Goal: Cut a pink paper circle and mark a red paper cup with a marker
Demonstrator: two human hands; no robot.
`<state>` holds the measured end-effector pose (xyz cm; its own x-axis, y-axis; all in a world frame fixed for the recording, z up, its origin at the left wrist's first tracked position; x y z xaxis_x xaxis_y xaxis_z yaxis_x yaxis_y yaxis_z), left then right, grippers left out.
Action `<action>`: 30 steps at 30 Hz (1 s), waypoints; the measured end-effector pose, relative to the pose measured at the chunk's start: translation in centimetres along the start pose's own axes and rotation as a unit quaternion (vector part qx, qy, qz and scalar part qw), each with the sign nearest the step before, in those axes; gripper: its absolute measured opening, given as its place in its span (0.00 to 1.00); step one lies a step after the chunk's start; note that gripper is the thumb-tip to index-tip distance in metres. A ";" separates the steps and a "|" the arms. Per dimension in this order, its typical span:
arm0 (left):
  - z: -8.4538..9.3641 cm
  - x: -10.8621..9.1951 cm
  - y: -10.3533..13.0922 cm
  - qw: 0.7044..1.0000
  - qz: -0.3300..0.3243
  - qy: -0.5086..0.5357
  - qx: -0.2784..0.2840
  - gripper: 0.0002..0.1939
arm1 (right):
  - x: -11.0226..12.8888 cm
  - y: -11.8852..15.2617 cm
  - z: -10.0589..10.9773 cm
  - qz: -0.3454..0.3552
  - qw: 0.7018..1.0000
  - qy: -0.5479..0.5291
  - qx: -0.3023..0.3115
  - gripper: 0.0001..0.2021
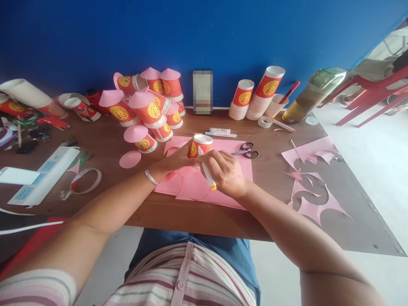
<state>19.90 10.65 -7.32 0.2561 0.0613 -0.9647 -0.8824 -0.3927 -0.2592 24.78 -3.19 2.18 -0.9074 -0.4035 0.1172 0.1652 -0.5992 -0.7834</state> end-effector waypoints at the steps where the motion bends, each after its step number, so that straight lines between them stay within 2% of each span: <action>1: 0.0 -0.1 0.0 1.000 0.001 0.001 0.000 0.38 | 0.0 0.0 0.0 -0.001 1.000 0.000 -0.001 0.13; 6: -0.1 0.0 0.0 1.000 0.004 -0.001 0.000 0.39 | -0.1 0.1 -0.2 -0.002 1.000 -0.002 -0.001 0.13; 19: 0.7 0.3 0.7 0.998 0.029 -0.044 -0.029 0.31 | -0.1 0.7 -0.8 -0.020 0.999 -0.024 0.028 0.12; 24: 0.4 -0.2 0.5 0.999 0.012 -0.032 -0.026 0.26 | 0.0 0.6 -0.9 -0.019 0.999 -0.037 0.033 0.15; 30: 0.5 -0.2 0.6 0.999 0.030 -0.009 -0.038 0.28 | -0.2 0.7 -1.0 -0.022 0.998 -0.035 0.039 0.15</action>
<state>19.14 10.86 -7.29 0.1963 0.0521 -0.9792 -0.8635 -0.4639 -0.1978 24.65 -2.84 0.99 -0.8861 -0.4210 0.1941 0.1579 -0.6677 -0.7275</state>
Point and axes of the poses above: each hand's wrist, its own y-axis away from the middle knuckle, its own z-axis out of the back of the hand, x = y × z, the point moved 9 cm from there along -y, towards the middle knuckle, and after that the axes turned 10 degrees about -z, right-handed, at the moved point
